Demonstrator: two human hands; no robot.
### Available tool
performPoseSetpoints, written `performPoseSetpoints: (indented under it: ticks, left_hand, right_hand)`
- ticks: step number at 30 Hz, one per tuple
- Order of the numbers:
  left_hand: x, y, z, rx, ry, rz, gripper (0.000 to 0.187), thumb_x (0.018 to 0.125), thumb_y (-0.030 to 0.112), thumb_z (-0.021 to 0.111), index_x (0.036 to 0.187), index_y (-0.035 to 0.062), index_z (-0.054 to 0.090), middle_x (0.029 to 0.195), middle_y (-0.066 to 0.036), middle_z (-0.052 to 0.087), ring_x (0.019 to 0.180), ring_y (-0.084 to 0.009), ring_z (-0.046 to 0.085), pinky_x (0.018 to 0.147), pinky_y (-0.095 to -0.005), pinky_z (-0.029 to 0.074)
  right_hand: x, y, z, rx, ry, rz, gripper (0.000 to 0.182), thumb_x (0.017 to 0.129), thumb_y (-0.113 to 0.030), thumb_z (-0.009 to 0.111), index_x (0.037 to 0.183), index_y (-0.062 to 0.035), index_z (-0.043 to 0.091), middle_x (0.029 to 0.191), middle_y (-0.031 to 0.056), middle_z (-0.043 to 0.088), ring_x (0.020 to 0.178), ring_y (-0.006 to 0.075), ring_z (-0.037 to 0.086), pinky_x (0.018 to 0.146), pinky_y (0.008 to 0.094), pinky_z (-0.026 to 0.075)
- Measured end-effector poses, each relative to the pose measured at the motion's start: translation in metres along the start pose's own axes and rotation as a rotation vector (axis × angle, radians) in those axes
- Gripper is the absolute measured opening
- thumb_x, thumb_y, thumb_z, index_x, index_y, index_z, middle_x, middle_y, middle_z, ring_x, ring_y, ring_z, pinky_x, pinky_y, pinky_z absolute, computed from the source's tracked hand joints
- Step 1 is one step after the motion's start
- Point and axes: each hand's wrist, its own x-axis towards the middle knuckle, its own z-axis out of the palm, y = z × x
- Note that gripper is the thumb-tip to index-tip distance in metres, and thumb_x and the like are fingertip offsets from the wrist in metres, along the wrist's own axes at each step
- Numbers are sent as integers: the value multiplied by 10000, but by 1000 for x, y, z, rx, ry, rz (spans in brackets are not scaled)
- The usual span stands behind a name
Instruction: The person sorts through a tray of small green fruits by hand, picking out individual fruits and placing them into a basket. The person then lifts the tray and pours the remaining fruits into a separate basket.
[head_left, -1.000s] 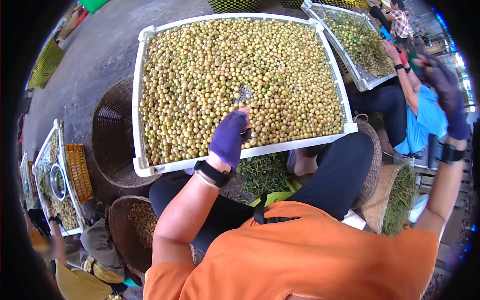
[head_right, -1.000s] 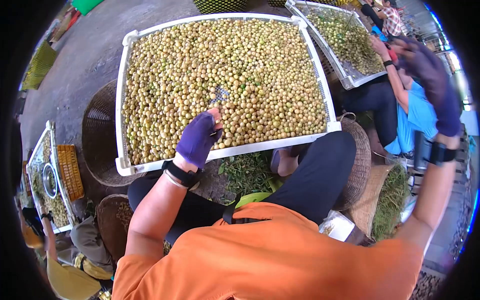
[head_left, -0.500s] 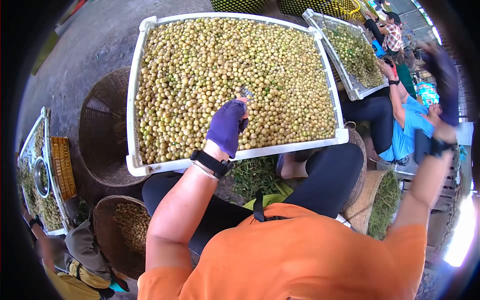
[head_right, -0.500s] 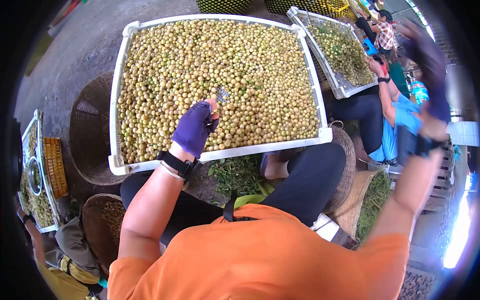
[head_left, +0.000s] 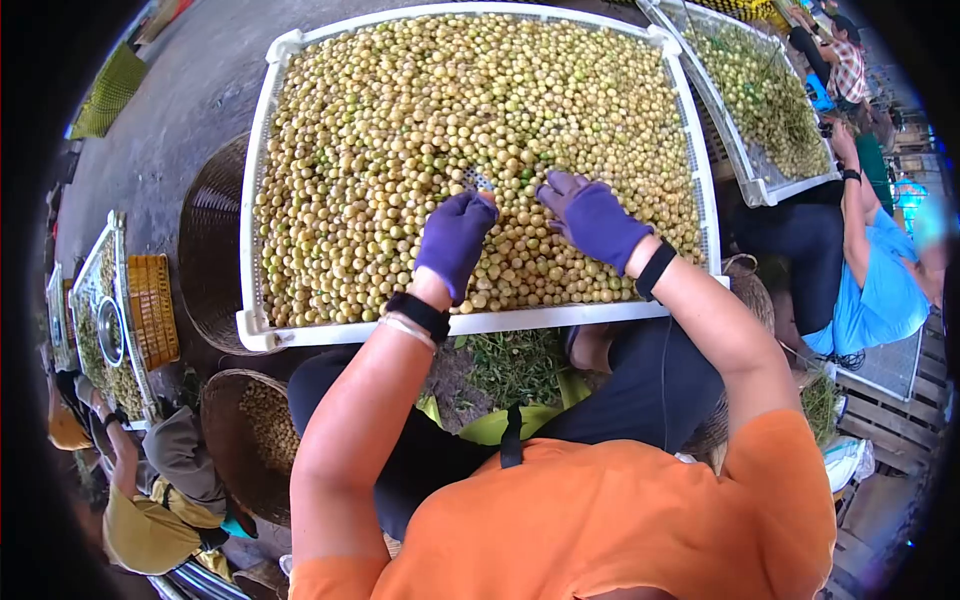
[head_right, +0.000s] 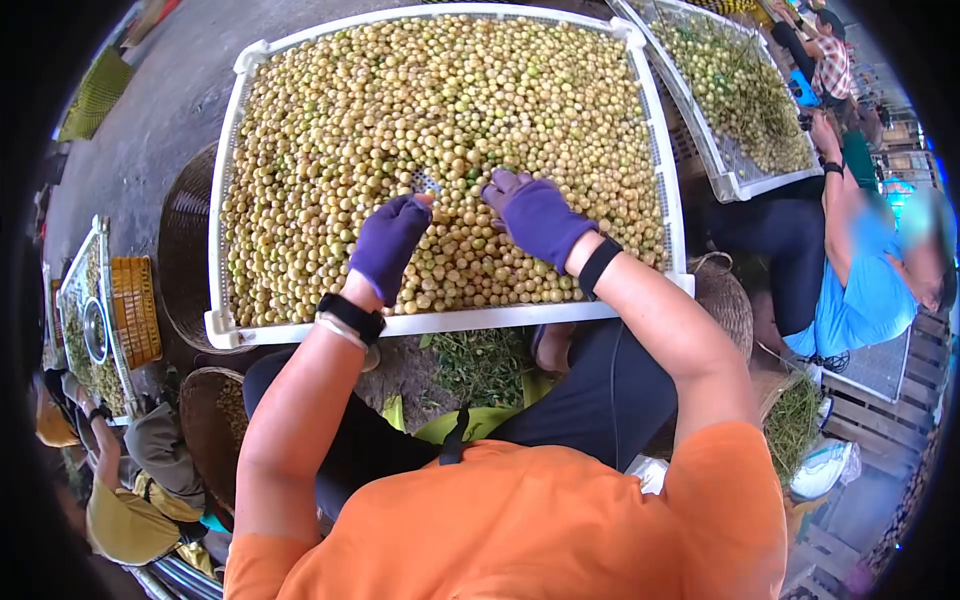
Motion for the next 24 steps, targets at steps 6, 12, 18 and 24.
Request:
performPoseSetpoints:
  ticks: [6, 12, 18, 24]
  left_hand:
    - [47, -9, 15, 722, -7, 383, 232, 833, 191, 605, 994, 36, 665, 933, -148, 658, 882, -260, 630, 790, -332, 481]
    - [70, 9, 40, 1007, -103, 555, 169, 867, 160, 556, 989, 97, 654, 967, -169, 608, 896, -354, 600, 788, -413, 480]
    - [85, -4, 30, 1269, -247, 565, 220, 896, 238, 525, 1058, 136, 633, 1002, -158, 577, 917, -360, 600, 785, -441, 489]
    - [77, 7, 26, 1427, -214, 464, 234, 902, 324, 508, 1007, 172, 651, 955, -151, 604, 908, -352, 621, 775, -434, 503]
  right_hand:
    - [-23, -27, -25, 301, -187, -150, 267, 825, -250, 628, 1036, -87, 625, 1031, 135, 579, 891, 316, 616, 748, 408, 510]
    - [17, 33, 9, 346, 259, 255, 181, 867, -233, 568, 971, -103, 638, 936, 142, 603, 810, 321, 625, 699, 444, 497]
    - [32, 41, 30, 183, 189, 228, 140, 856, -179, 549, 928, -106, 644, 929, 171, 606, 812, 348, 627, 708, 451, 493]
    - [48, 29, 15, 184, 54, 321, 162, 849, -226, 572, 874, -88, 655, 895, 172, 638, 842, 344, 638, 726, 446, 499]
